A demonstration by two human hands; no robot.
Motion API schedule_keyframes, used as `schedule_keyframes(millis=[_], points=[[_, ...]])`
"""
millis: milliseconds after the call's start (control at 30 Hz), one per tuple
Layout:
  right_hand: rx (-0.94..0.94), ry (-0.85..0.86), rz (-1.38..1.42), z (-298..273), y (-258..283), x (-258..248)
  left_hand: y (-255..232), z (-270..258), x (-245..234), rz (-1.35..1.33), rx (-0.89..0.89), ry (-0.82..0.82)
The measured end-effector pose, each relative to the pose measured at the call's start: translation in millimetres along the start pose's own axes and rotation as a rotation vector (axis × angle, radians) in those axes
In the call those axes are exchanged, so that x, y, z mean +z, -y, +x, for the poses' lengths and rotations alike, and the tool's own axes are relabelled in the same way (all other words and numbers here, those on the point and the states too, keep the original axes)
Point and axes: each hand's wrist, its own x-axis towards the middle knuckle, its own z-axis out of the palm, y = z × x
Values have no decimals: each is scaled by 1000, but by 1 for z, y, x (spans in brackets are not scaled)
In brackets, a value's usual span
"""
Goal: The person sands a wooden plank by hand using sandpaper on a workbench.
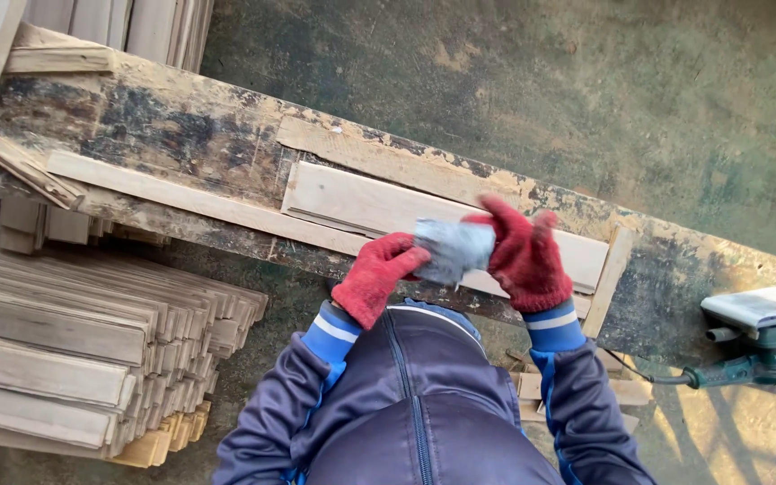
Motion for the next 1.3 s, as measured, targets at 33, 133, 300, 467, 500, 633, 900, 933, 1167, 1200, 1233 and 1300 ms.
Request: schedule_keyframes(millis=[33, 133, 300, 467, 500, 633, 900, 933, 1167, 1200, 1233, 1300], points=[[5, 7, -7, -10, -10, -19, -3, 0, 2, -2, 11, -5], [-31, -50, -630, -13, -41, -46, -4, 2, 10, -738, -98, -136], [-209, -544, -765, 13, -101, -71, 34, 6, 23, -882, -185, -114], [-345, -471, -1477, 27, -84, -94, 24, -4, -24, -71, -86, -457], [-527, -282, -2170, 28, -73, -106, 20, -6, -40, 778, 111, -731], [-173, -465, -2537, 15, -72, -126, 1, -27, -145, 1378, 155, -920], [-544, -287, -2370, 87, -153, -172, 38, -17, -211, 1406, 146, -538], [-524, -304, -2374, 112, -172, -167, 35, -14, -211, 1400, 141, -518], [-358, -305, -2369, 118, -163, -160, 25, -18, -207, 1349, 138, -499], [-317, -366, -2308, 95, -146, -162, 26, -17, -207, 1352, 140, -507], [-317, -375, -2315, 76, -131, -162, 27, -17, -207, 1347, 147, -499], [-191, -466, -2551, 44, -101, -162, 29, -18, -208, 1345, 143, -516]])
